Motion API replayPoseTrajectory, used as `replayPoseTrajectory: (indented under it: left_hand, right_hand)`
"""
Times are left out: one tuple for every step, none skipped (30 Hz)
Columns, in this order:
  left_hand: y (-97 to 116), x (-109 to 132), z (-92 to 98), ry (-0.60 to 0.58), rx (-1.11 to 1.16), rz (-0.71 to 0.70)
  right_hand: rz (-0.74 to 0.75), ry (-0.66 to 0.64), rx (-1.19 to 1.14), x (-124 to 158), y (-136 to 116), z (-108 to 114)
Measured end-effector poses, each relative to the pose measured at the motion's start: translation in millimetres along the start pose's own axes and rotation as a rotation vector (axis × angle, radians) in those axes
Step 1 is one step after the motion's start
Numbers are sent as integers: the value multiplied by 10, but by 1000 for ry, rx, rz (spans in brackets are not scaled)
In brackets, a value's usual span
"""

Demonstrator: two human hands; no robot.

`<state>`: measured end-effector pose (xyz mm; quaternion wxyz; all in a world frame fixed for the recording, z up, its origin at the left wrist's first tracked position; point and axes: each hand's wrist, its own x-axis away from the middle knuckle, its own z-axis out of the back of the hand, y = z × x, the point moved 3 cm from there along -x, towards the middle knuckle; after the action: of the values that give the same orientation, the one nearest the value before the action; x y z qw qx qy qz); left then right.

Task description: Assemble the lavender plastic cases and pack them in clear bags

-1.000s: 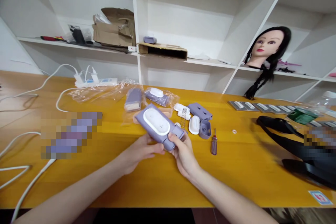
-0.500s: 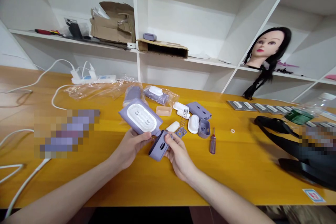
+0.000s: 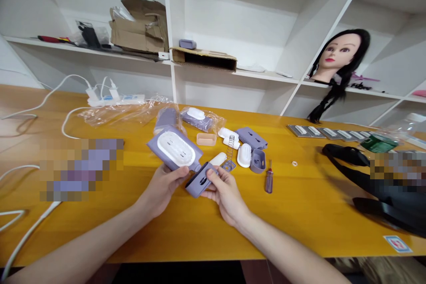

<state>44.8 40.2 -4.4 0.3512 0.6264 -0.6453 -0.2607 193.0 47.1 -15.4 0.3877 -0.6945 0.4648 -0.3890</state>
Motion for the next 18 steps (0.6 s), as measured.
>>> replayPoseTrajectory:
  left_hand:
    - [-2, 3, -3, 1, -4, -1]
    - [-7, 6, -7, -2, -4, 3]
    - [-14, 8, -12, -7, 1, 11]
    - [-21, 9, -17, -16, 8, 21]
    - [-27, 9, -21, -22, 13, 29]
    - [-31, 7, -24, -27, 15, 33]
    - [-33, 6, -27, -32, 13, 36]
    - [-33, 4, -29, -36, 9, 37]
    - [-31, 3, -29, -37, 6, 36]
    - [-29, 3, -28, -34, 4, 37]
    - [-27, 3, -27, -32, 3, 41]
    - [-26, 4, -26, -29, 3, 46]
    - [-26, 5, -25, -28, 2, 51]
    - [-28, 7, -24, -30, 0, 57]
    - [-31, 9, -24, -33, -3, 61]
    - [-35, 10, -23, -37, -3, 65]
    - [-39, 11, -22, -42, -1, 66]
    - [-45, 11, -19, -44, 4, 70]
  right_hand:
    - [4, 0, -1, 0, 0, 1]
    - [9, 3, -2, 0, 0, 2]
    - [13, 4, 0, -1, 0, 4]
    - [17, 5, 1, -1, 0, 4]
    - [19, 3, 1, -2, 0, 5]
    - [20, 0, -2, -3, 0, 4]
    - [20, -3, -7, -4, 0, 3]
    - [19, -8, -13, -4, 1, 1]
    - [19, -12, -20, -3, 1, -1]
    - [17, -14, -27, -3, 2, -3]
    - [15, -14, -34, -3, 3, -5]
    - [14, -11, -40, -2, 4, -6]
    - [12, -7, -44, -2, 5, -7]
    - [10, -1, -46, -2, 7, -8]
    - [8, 2, -45, -2, 10, -8]
    - [6, 4, -43, -3, 13, -8]
    - [6, 4, -41, -3, 16, -8]
    - [6, 3, -39, -3, 19, -7]
